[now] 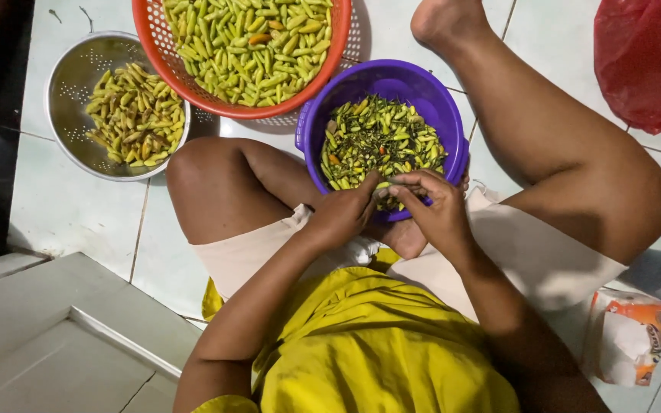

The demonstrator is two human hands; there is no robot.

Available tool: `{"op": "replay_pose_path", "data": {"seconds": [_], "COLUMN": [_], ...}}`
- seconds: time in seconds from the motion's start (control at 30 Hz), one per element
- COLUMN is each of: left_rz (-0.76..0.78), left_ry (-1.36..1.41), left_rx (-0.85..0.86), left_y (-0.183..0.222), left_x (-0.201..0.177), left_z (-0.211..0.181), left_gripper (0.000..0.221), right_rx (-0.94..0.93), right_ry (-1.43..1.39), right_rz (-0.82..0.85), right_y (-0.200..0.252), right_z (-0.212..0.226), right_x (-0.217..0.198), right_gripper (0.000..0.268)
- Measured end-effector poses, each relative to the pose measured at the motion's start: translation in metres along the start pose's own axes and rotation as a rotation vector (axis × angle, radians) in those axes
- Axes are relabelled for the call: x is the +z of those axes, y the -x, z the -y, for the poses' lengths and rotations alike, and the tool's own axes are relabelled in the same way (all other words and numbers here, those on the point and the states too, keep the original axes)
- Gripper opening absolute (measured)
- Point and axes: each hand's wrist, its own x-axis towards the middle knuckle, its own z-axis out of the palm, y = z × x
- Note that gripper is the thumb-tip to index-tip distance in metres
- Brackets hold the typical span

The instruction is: Removing stems from green chilies by hand and placing them in a bowl.

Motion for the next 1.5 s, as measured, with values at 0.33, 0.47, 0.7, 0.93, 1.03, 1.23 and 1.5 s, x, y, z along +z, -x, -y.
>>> {"op": "replay_pose_path", "data": {"seconds": [0.33, 0.47, 0.7, 0.93, 1.03, 1.23, 1.5], "left_rz": [0.012, -0.003, 0.047, 0.047, 0.043, -0.089, -0.142], "left_ry": [0.087, 0.096, 0.044, 0.183, 0.249, 0.430, 0.484], "left_rx": [0.017, -0.001, -0.024, 0.057, 0.033, -0.043, -0.053], "left_y": [0.006, 0.003, 0.004, 0.007, 0.010, 0.017, 0.018], "left_x": [-0.018, -0.013, -0.013, -0.025, -0.024, -0.034, -0.028], "left_z": [-0.021, -0.013, -0.012, -0.022, -0.013, -0.009, 0.002], "left_gripper": [0.042, 0.046, 0.034, 0.028, 0.028, 0.025, 0.023], "right_rx": [0.358, 0.407, 0.250, 0.379, 0.461, 0.498, 0.197], "right_ry": [-0.483, -0.527, -0.212, -0.458, -0.645, -0.286, 0.308], "right_rz": [0.061, 0.055, 0.148, 0.209, 0.128, 0.146, 0.206], "right_y": [0.005, 0.004, 0.000, 0.001, 0.000, -0.008, -0.006], "right_z": [-0.034, -0.028, -0.026, -0.026, -0.041, -0.038, -0.046], "right_x": [-0.002, -0.001, -0.010, -0.021, -0.022, -0.017, -0.018], "right_gripper": [0.016, 0.018, 0.016, 0.013, 0.014, 0.016, 0.023]}}
